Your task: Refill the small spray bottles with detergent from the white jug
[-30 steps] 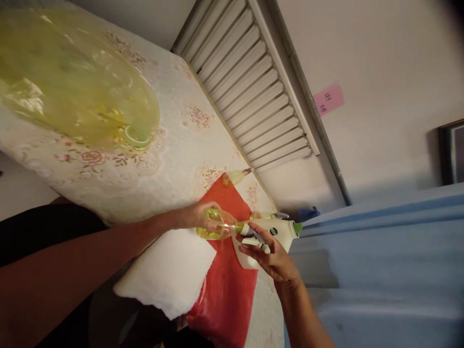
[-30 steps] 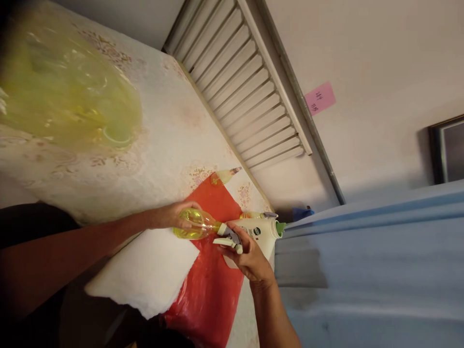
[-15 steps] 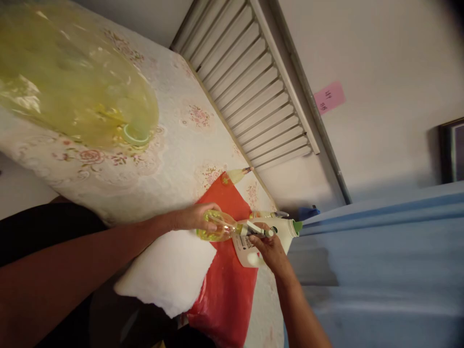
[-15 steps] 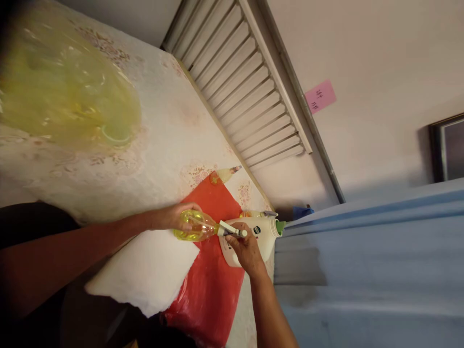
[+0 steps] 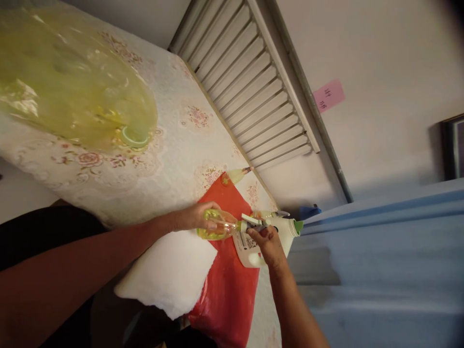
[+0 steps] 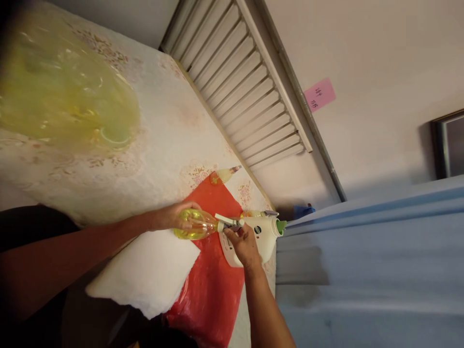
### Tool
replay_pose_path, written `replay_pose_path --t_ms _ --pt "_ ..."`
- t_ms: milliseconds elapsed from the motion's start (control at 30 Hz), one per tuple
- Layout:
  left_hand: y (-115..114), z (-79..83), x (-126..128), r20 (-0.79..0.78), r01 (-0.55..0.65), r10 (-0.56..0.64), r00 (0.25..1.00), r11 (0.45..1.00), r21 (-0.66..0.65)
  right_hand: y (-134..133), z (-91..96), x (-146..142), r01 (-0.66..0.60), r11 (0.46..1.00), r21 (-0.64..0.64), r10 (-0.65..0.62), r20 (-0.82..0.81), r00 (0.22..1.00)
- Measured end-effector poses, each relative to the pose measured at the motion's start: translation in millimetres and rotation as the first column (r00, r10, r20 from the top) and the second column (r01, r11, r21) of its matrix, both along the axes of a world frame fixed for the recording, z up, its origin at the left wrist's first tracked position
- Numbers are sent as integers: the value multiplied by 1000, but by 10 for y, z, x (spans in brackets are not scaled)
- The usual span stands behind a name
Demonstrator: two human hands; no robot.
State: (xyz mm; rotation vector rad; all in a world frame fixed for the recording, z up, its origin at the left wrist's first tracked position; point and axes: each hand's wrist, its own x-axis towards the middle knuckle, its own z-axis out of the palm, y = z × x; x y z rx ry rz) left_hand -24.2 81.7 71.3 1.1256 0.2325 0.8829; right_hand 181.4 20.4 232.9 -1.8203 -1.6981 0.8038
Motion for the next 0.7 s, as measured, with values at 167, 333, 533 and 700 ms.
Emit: replay_pose_path --t_ms 167,333,533,700 --pt "14 -23 10 -62 -15 17 998 999 30 18 -55 -5 9 1000 23 -8 -20 1000" --pt "-12 46 3 -141 -173 195 971 972 160 42 -222 -34 133 990 -37 -137 -227 964" --pt "-21 73 30 -210 -355 409 888 900 252 127 -334 -194 296 949 -104 -308 -498 811" --pt "-18 66 30 -104 -273 284 953 956 110 195 -349 -318 275 961 12 -195 -675 711"
